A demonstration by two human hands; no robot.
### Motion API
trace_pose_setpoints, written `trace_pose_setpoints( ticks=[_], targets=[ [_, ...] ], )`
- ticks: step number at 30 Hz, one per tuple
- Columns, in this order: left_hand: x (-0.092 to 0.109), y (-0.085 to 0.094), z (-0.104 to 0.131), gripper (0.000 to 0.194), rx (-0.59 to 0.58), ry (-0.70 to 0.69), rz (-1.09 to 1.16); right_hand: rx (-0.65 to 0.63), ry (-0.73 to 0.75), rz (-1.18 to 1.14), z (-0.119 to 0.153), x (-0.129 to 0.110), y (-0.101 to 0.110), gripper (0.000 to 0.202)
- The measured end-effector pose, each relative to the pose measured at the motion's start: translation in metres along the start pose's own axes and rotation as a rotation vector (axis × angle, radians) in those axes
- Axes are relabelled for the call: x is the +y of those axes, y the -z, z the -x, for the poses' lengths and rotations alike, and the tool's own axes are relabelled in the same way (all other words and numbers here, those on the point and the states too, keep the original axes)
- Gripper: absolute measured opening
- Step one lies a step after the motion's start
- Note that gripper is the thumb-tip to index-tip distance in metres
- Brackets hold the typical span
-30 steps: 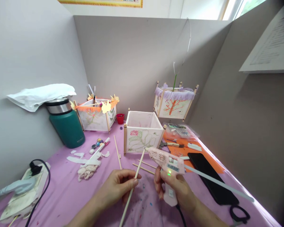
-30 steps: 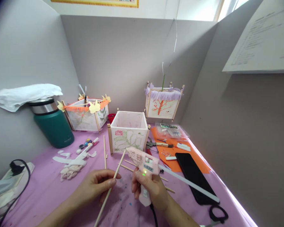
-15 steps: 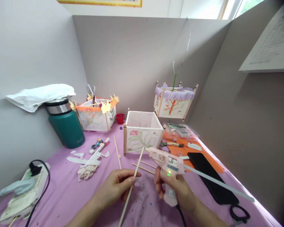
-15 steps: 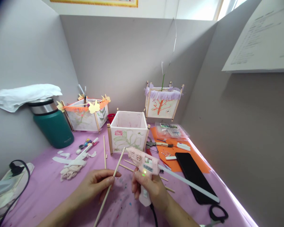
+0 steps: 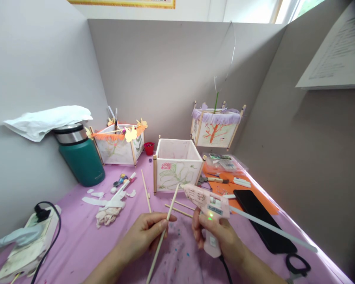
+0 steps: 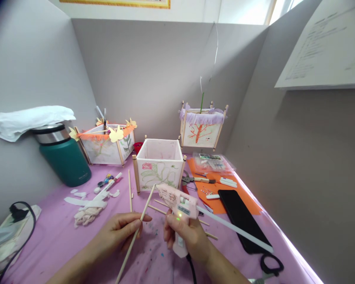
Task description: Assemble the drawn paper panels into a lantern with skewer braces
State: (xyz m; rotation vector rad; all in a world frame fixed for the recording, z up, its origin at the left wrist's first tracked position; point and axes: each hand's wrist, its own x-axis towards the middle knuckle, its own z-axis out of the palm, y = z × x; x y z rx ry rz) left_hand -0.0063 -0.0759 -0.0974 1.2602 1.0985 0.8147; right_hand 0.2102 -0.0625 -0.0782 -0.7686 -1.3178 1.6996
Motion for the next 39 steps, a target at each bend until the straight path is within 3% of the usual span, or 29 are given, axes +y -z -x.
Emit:
trace_pose_setpoints(
  ticks=[10, 18, 39],
  targets=[
    [0.0024, -0.0006, 0.0016, 0.050, -0.025, -0.005, 0.088, 0.016, -0.013, 0.028, 0.0013, -0.0019, -0.0007, 0.038],
    [0.0043, 0.0009, 0.0029, 0.042, -0.123, -0.018, 0.213, 0.013, -0.014, 0.018, 0.0013, 0.0016, 0.0001, 0.038],
    [0.0061, -0.0002, 0.0035, 0.035, -0.124, -0.031, 0.276, 0.015, 0.001, 0.083, 0.0010, 0.0012, -0.0005, 0.040]
  ],
)
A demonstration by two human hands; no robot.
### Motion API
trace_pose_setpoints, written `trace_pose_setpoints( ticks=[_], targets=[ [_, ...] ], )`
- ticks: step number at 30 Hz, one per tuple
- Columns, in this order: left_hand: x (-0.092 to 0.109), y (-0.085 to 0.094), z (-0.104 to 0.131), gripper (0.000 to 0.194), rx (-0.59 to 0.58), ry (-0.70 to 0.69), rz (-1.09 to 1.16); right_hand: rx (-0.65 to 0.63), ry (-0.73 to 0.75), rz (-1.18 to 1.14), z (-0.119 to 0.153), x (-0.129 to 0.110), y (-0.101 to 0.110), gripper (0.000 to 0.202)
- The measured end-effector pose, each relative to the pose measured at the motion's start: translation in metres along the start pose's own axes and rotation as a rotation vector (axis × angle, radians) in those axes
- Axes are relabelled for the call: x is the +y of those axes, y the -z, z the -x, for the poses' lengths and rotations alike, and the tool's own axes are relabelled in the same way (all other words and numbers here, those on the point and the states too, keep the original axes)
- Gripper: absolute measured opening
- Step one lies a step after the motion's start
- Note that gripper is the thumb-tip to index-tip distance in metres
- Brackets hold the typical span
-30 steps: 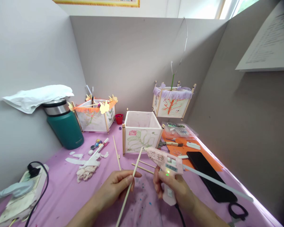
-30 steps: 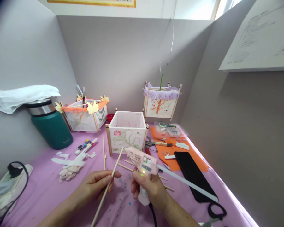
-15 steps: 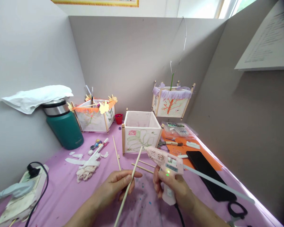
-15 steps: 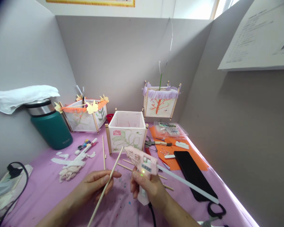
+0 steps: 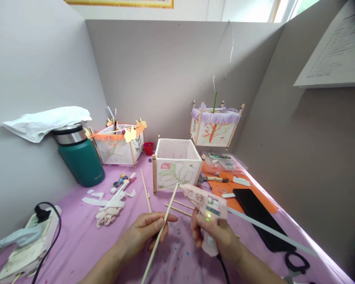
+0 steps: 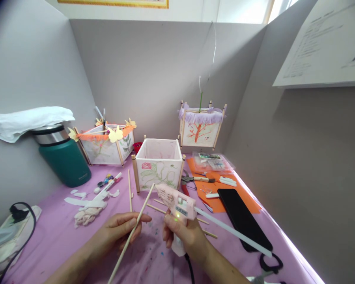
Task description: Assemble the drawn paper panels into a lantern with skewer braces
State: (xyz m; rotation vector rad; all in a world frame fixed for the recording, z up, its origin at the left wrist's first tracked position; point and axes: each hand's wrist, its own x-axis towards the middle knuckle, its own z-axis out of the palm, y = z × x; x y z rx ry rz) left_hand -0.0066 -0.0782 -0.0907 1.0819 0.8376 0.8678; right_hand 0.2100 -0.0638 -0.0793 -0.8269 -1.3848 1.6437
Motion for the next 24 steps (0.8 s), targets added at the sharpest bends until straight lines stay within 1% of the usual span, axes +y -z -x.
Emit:
trace_pose_setpoints(
  ticks=[3, 5, 7, 11, 14, 16, 19, 24],
  targets=[
    [0.000, 0.001, -0.002, 0.034, 0.028, -0.021, 0.044, -0.011, -0.017, 0.017, 0.001, 0.001, -0.001, 0.040],
    [0.002, 0.003, -0.004, 0.033, 0.094, -0.076, 0.106, -0.022, -0.024, 0.016, 0.003, 0.001, -0.002, 0.040],
    [0.005, 0.006, -0.005, 0.032, 0.201, -0.159, 0.201, -0.056, -0.031, 0.012, 0.004, 0.002, -0.003, 0.040],
    [0.013, 0.017, -0.008, 0.026, 0.465, -0.319, 0.384, -0.155, -0.080, 0.003, 0.008, 0.002, -0.005, 0.041],
    [0.017, 0.027, -0.008, 0.024, 0.642, -0.383, 0.462, -0.248, -0.110, 0.054, 0.010, 0.003, -0.006, 0.041],
    [0.017, 0.032, -0.007, 0.024, 0.717, -0.414, 0.489, -0.321, -0.127, 0.107, 0.012, 0.006, -0.006, 0.042],
    [0.017, 0.034, -0.007, 0.022, 0.739, -0.446, 0.513, -0.388, -0.143, 0.186, 0.014, 0.011, -0.006, 0.043],
    [0.018, 0.032, -0.007, 0.020, 0.724, -0.459, 0.511, -0.384, -0.170, 0.282, 0.015, 0.018, -0.007, 0.043]
  ],
)
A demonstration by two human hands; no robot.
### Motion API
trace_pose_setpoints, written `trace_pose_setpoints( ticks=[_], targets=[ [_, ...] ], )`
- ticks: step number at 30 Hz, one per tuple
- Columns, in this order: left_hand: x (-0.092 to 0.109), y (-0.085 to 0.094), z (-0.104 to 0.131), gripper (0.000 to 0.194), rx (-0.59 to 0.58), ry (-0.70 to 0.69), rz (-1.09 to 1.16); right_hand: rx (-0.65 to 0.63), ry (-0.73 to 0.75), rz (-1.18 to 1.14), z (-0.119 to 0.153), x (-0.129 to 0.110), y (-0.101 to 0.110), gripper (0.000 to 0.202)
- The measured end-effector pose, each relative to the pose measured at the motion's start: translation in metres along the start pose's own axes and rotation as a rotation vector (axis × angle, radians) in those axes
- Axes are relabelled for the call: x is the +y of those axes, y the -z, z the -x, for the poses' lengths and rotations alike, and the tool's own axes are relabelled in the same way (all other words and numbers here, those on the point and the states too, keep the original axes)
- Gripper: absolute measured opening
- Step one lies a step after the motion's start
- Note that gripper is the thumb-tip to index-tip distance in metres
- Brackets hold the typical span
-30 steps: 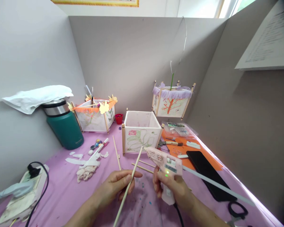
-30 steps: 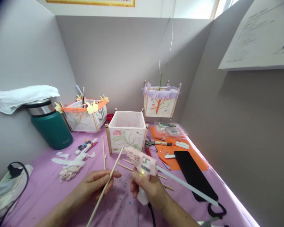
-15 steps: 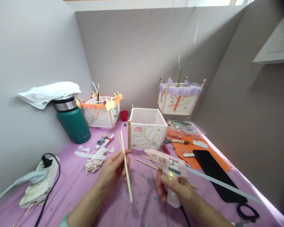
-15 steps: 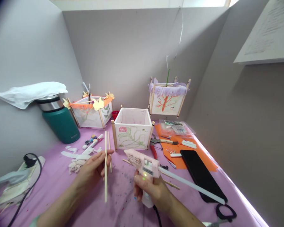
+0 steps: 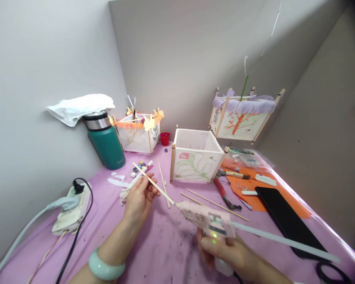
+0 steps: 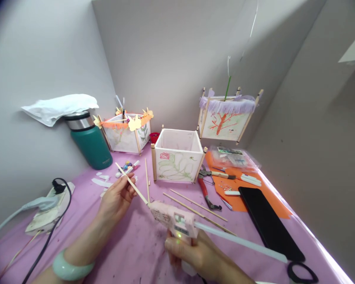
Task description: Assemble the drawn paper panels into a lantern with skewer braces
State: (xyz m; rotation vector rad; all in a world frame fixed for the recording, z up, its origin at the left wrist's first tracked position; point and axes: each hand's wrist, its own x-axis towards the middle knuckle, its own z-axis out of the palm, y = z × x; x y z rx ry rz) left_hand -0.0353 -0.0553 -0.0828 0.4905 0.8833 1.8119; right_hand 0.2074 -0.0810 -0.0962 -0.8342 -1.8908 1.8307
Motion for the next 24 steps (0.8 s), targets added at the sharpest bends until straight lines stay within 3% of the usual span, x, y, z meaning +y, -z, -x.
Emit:
trace_pose_setpoints(
  ticks=[24],
  targets=[
    [-0.0002, -0.0022, 0.0021, 0.026, 0.013, -0.038, -0.023, 0.103, -0.022, 0.109, -0.0012, 0.0003, -0.0017, 0.046]
  ],
)
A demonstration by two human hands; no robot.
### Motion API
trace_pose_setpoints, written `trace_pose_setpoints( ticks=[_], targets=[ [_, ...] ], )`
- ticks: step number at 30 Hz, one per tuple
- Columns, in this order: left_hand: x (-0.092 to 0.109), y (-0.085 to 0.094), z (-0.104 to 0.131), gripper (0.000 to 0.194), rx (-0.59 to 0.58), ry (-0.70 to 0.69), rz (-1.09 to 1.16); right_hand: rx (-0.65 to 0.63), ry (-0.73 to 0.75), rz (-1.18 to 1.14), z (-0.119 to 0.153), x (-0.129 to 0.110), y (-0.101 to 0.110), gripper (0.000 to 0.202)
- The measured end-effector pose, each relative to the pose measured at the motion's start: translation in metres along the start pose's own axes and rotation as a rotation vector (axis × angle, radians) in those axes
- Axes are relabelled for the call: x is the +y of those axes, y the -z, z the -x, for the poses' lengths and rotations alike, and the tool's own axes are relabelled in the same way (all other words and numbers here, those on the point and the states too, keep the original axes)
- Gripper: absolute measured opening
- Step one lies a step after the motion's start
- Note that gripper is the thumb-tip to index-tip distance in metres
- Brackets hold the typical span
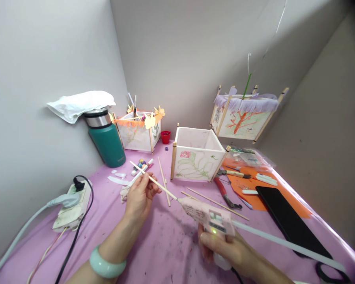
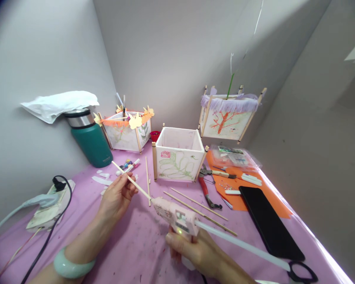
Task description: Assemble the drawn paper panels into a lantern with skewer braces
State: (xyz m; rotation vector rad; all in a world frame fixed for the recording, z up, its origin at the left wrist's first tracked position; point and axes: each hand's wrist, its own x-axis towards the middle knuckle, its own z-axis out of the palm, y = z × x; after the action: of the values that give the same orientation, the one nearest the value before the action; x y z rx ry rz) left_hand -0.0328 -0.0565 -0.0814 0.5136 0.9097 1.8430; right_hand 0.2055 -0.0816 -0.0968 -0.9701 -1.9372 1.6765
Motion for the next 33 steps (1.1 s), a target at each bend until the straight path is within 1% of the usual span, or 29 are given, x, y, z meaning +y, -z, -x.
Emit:
trace_pose_setpoints(
  ticks=[3, 10, 17, 23, 33],
  targets=[
    [0.001, -0.001, 0.001, 0.027, -0.008, -0.008, -0.020, 0.027, 0.014, 0.012, 0.000, 0.001, -0.001, 0.048],
    [0.001, 0.000, 0.001, 0.025, -0.030, -0.014, -0.045, 0.013, 0.013, 0.050, 0.001, 0.000, 0.000, 0.048],
    [-0.001, 0.001, 0.001, 0.024, -0.031, -0.025, -0.049, 0.020, 0.012, 0.080, 0.000, -0.005, 0.000, 0.047],
    [-0.001, 0.000, 0.001, 0.027, -0.014, -0.040, -0.045, 0.022, -0.021, 0.121, 0.000, -0.011, -0.002, 0.047],
    [0.000, -0.001, 0.000, 0.028, -0.001, -0.054, -0.046, 0.091, 0.050, 0.214, 0.001, -0.005, -0.002, 0.042]
  ],
)
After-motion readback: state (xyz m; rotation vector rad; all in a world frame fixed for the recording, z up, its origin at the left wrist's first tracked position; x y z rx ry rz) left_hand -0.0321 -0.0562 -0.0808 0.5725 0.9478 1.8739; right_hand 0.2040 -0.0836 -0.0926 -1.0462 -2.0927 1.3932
